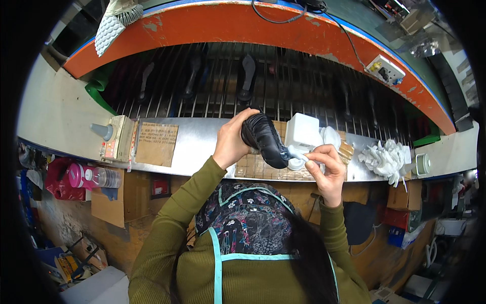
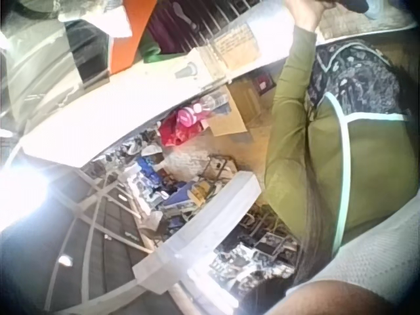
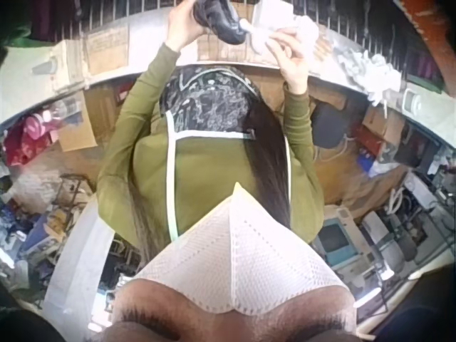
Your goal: The person scrubs a black shoe with a white brush, repeatedly applying a white substance to the upper and sole. The shoe is rotated and repositioned to access different areas while the person continues scrubbing.
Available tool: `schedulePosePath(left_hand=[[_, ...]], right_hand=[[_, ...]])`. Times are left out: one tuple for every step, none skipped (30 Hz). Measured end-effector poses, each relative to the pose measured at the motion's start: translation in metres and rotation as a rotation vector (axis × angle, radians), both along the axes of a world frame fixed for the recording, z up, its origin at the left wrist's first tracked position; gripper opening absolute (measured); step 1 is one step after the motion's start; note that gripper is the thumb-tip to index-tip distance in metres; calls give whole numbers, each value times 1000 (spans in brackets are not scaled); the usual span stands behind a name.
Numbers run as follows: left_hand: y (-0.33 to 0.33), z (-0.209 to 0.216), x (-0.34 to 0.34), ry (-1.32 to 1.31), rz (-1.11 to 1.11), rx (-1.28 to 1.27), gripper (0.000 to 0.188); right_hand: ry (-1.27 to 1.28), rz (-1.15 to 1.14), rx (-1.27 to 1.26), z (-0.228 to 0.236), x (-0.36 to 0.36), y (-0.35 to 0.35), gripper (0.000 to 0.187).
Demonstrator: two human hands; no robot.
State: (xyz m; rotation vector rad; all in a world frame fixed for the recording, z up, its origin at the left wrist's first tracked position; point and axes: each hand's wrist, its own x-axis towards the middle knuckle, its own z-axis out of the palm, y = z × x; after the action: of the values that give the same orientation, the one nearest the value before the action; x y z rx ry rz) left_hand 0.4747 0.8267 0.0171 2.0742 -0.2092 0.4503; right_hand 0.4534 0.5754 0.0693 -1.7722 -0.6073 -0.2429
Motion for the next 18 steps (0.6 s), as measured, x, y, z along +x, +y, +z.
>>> schedulePosePath(left_hand=[[-1, -1, 0, 72, -38, -59, 81], [-2, -2, -2, 144, -76, -117, 86], [-5, 3, -6, 219, -64, -136, 89], [-7, 3, -7, 274, -98, -168, 90], [-8, 2, -8, 329, -132, -199, 91], [-8, 2, -8, 385, -166, -228, 93], [-9, 7, -8, 496, -188, -175, 96], [-10, 5, -8, 542, -236, -267, 96], [-11, 3, -9, 589, -285, -359, 96], [-12, 1, -10, 636, -334, -451, 96], [-14, 2, -10, 674, -400, -543, 92], [-17, 2, -12, 702, -432, -578, 90], [-20, 3, -13, 729, -465, -613, 88], [-22, 4, -13, 757, -498, -649, 87], [-23, 21, -16, 807, -529, -667, 83], [-25, 25, -16, 852, -552, -694, 82], [-27, 28, -15, 897, -576, -720, 81], [-28, 31, -16, 945, -597, -745, 80]], right_hand=[[-8, 10, -4, 2, 4, 0, 16], [-16, 21, -7, 4, 8, 1, 16], [-37, 29, -16, 6, 12, 2, 16], [-58, 37, -25, 8, 17, 3, 16], [-78, 45, -34, 11, 21, 4, 16], [-85, 54, -38, 13, 25, 6, 16], [-92, 62, -42, 16, 29, 8, 16], [-99, 70, -46, 18, 33, 9, 16], [-100, 77, -45, 19, 36, 11, 16], [-70, 87, -44, 20, 38, 12, 16], [-41, 97, -43, 22, 41, 13, 16], [-8, 103, -41, 23, 42, 14, 16], [-9, 111, -35, 22, 45, 15, 16], [-11, 118, -29, 22, 48, 15, 16], [-10, 121, -22, 21, 51, 14, 16], [1, 127, -14, 20, 52, 14, 16], [12, 131, -7, 19, 54, 13, 15], [25, 136, 2, 17, 55, 13, 15]])
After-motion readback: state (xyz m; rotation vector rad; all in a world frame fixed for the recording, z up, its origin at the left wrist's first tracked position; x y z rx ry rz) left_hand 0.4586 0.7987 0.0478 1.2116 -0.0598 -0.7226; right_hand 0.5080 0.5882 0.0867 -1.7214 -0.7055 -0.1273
